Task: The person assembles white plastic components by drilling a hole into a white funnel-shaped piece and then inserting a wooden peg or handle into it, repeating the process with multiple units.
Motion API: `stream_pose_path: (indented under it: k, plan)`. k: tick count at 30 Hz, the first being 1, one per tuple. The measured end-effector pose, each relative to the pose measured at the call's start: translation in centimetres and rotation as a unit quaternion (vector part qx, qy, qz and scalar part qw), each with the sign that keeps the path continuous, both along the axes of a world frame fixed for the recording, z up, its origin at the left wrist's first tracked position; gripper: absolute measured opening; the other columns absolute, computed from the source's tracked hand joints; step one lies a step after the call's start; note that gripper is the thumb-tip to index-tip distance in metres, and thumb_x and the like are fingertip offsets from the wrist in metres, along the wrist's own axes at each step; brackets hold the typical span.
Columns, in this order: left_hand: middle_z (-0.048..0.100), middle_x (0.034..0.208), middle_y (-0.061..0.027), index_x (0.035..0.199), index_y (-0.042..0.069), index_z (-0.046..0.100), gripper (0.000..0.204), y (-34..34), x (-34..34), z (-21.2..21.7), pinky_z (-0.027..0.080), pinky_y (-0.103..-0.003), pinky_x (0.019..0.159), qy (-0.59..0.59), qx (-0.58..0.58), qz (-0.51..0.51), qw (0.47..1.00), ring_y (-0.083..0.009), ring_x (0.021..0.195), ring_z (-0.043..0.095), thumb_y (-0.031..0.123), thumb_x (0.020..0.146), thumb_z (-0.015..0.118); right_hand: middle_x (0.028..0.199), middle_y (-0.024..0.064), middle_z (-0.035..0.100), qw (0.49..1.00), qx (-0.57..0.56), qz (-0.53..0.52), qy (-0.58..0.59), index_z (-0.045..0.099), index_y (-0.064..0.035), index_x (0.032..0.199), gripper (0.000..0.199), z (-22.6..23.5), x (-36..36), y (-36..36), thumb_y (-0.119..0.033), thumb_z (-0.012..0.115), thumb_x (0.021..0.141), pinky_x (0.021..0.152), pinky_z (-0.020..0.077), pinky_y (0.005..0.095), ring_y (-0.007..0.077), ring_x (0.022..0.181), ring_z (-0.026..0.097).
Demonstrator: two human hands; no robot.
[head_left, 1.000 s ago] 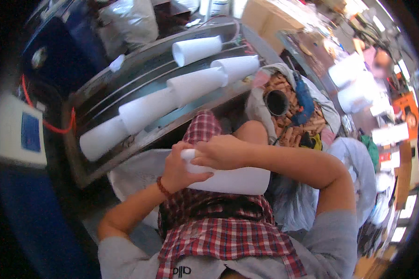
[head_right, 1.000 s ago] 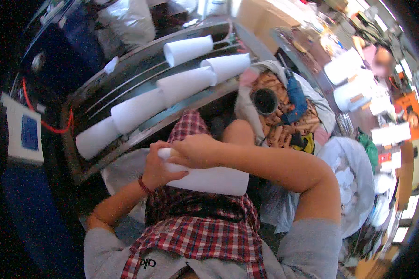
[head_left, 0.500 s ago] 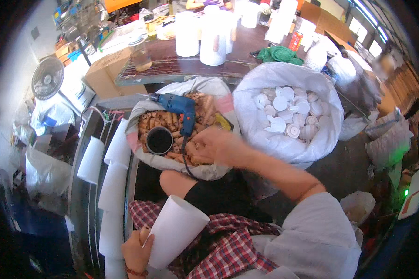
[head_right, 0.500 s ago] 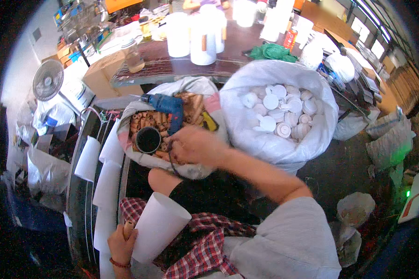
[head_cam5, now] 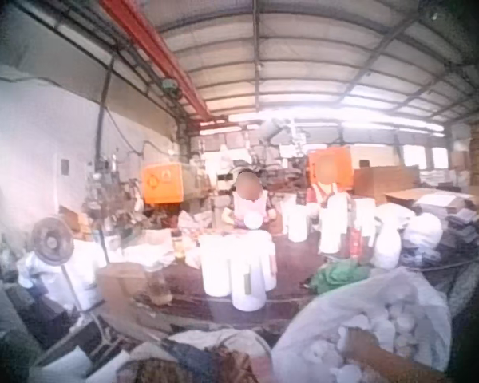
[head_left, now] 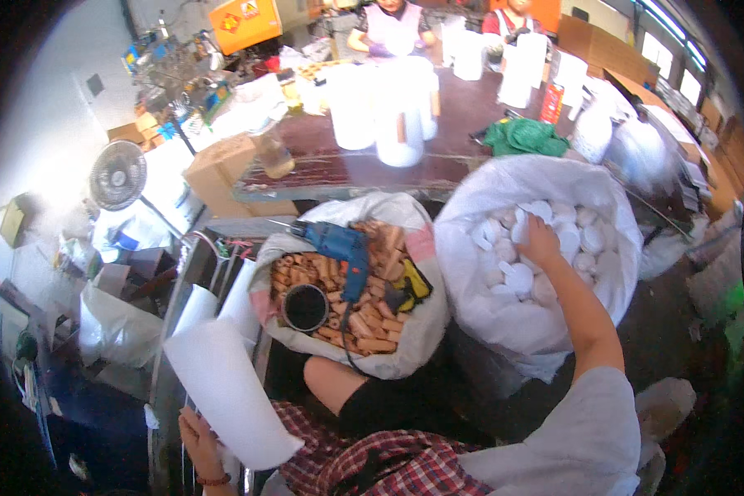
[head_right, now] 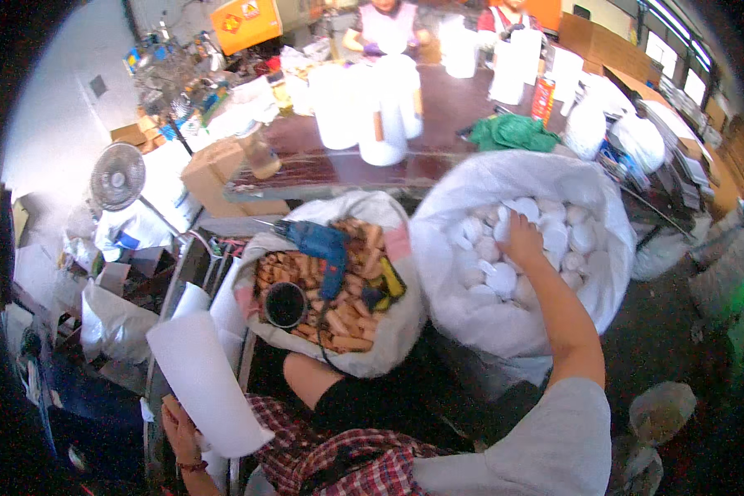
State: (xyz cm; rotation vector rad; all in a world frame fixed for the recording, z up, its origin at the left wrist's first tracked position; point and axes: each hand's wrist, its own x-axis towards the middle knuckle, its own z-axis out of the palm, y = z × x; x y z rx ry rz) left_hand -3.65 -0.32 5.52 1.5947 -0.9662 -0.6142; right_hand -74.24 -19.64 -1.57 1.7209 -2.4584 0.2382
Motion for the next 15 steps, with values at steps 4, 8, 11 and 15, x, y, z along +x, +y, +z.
stream_pose_path:
  k: [4, 8, 11, 15]
  plan:
    - [0.057, 0.114, -0.0085, 0.125, 0.001, 0.046, 0.051, -0.7, -0.3, -2.1, 0.046, -0.034, 0.086, 0.207, -0.056, -0.046, 0.976, -0.0190, 0.103, 0.055, 0.041, 0.094, 0.049, 0.122, 0.0177, 0.048, 0.999, 0.031, -0.039, -0.020, 0.035, -0.0003, 0.130, 0.082, -0.3, 1.2, -0.9, -0.034, 0.075, 0.067, 0.087, 0.0471, 0.0445, 0.0363, 0.109, 0.051]
    - [0.060, 0.104, -0.0047, 0.116, 0.002, 0.053, 0.040, -0.4, 0.2, -5.9, 0.048, -0.035, 0.082, 0.417, -0.113, -0.015, 0.902, -0.0170, 0.094, 0.057, 0.036, 0.094, 0.052, 0.131, 0.0208, 0.041, 0.998, 0.034, -0.036, -0.046, 0.037, 0.0037, 0.126, 0.077, -3.1, -1.1, -3.3, -0.033, 0.074, 0.069, 0.090, 0.0467, 0.0433, 0.0361, 0.114, 0.048]
    - [0.057, 0.086, -0.0041, 0.094, 0.007, 0.053, 0.009, -0.5, 2.3, -11.3, 0.048, -0.035, 0.076, 0.538, -0.165, -0.005, 0.826, -0.0171, 0.081, 0.056, 0.013, 0.087, 0.055, 0.133, 0.0234, 0.040, 0.994, -0.011, -0.096, -0.060, 0.039, 0.0047, 0.128, 0.076, -4.2, 0.4, -4.3, -0.034, 0.073, 0.072, 0.097, 0.0416, 0.0415, 0.0360, 0.121, 0.044]
    - [0.057, 0.084, -0.0039, 0.090, 0.007, 0.057, 0.017, 0.1, -1.3, -9.9, 0.048, -0.028, 0.066, 0.524, -0.201, 0.067, 0.825, -0.0142, 0.078, 0.055, 0.024, 0.092, 0.053, 0.138, 0.0191, 0.037, 0.987, 0.106, -0.047, 0.108, 0.036, 0.0046, 0.131, 0.078, -3.3, -0.4, -3.7, -0.028, 0.073, 0.070, 0.096, 0.0410, 0.0448, 0.0368, 0.122, 0.041]
